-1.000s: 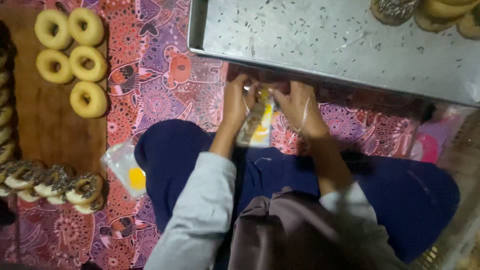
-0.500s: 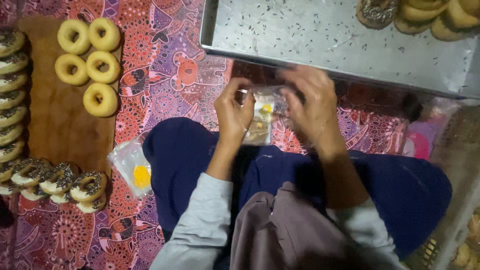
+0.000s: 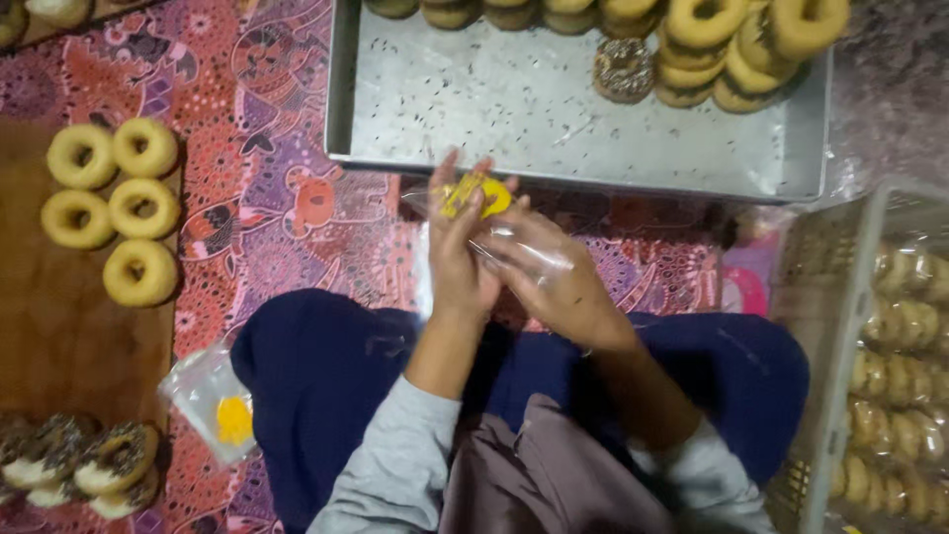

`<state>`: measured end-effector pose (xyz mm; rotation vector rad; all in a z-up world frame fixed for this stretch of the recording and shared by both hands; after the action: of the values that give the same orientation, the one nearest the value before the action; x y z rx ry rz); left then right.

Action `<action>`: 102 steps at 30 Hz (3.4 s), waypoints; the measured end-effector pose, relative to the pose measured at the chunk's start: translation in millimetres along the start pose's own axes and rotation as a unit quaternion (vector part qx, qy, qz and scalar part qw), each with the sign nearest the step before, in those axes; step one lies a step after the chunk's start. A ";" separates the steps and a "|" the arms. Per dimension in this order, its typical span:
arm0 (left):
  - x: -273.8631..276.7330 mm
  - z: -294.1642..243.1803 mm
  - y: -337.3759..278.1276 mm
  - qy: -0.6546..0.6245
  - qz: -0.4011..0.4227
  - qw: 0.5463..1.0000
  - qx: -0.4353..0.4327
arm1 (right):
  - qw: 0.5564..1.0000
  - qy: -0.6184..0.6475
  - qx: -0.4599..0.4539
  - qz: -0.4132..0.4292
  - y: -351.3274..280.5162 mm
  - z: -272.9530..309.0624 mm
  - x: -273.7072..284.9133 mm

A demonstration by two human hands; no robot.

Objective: The person sits on the floor and packages doughnuts into small plastic bags. They pick up doughnuts from a tray, place them into bags, and set the sealed bags into a plastic crate.

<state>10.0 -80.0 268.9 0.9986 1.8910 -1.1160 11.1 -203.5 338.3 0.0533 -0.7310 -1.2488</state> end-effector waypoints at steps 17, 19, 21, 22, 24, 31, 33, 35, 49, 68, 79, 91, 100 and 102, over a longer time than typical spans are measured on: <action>22.6 -4.2 78.4 -0.294 -0.102 0.945 0.103 | 0.898 0.346 -0.201 -0.185 69.8 -51.3 89.6; 25.3 -3.4 78.2 -0.312 -0.102 0.942 0.077 | 0.795 0.490 -0.292 -0.206 25.4 -32.3 52.9; 20.8 -4.8 72.4 -0.307 -0.074 0.948 0.040 | 0.814 0.430 -0.328 -0.214 2.8 -28.8 17.0; 18.0 -6.1 68.5 -0.271 -0.067 0.960 0.017 | 0.872 0.341 -0.301 -0.183 -0.8 -20.7 4.4; 13.2 -7.5 56.0 -0.198 -0.053 0.978 -0.030 | 0.984 0.014 -0.081 -0.160 5.7 11.2 3.9; -16.5 -7.0 -6.9 0.053 0.043 0.994 -0.082 | 0.989 0.033 -0.055 -0.136 11.0 22.5 -10.3; -18.7 -4.6 -38.7 0.283 0.023 0.951 -0.122 | 0.976 0.102 -0.110 -0.161 9.5 6.1 -16.4; -33.4 -53.7 -83.6 0.488 0.083 0.761 -0.419 | 0.945 0.228 -0.198 -0.122 -0.8 -12.7 -32.1; 115.1 -179.8 -176.4 0.473 -0.160 0.814 -0.297 | 0.989 0.055 -0.024 0.138 -48.3 109.8 -113.0; 94.8 -187.5 -191.8 0.488 -0.219 0.751 -0.387 | 0.993 -0.078 -0.052 0.067 -4.8 72.6 -134.8; 119.0 -194.7 -178.5 0.480 -0.230 0.735 -0.420 | 0.752 0.441 -0.412 0.265 -158.2 12.2 -224.1; 214.0 -199.5 -142.0 0.606 -0.298 0.727 -0.126 | 0.836 0.289 -0.432 0.175 -174.7 -27.0 -247.2; 178.3 -219.8 -164.7 0.483 -0.209 0.805 -0.273 | 0.953 0.275 -0.125 -0.016 -89.8 54.3 -178.1; 163.5 -218.8 -178.3 0.402 -0.185 0.825 -0.351 | 0.955 0.262 -0.141 0.004 -92.8 53.1 -175.7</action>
<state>-260.1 102.7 273.9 0.7043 2.9466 -0.0292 -116.6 -64.0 257.5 0.1421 -0.0910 -1.2473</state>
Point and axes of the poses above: each hand's wrist, its own y-axis towards the middle knuckle, its own x-axis out of the back of the hand, z = x × y, the point moved 8 cm from there along y, towards the middle knuckle, and after that the axes turned 12 degrees about -z, right-handed, at the moved point
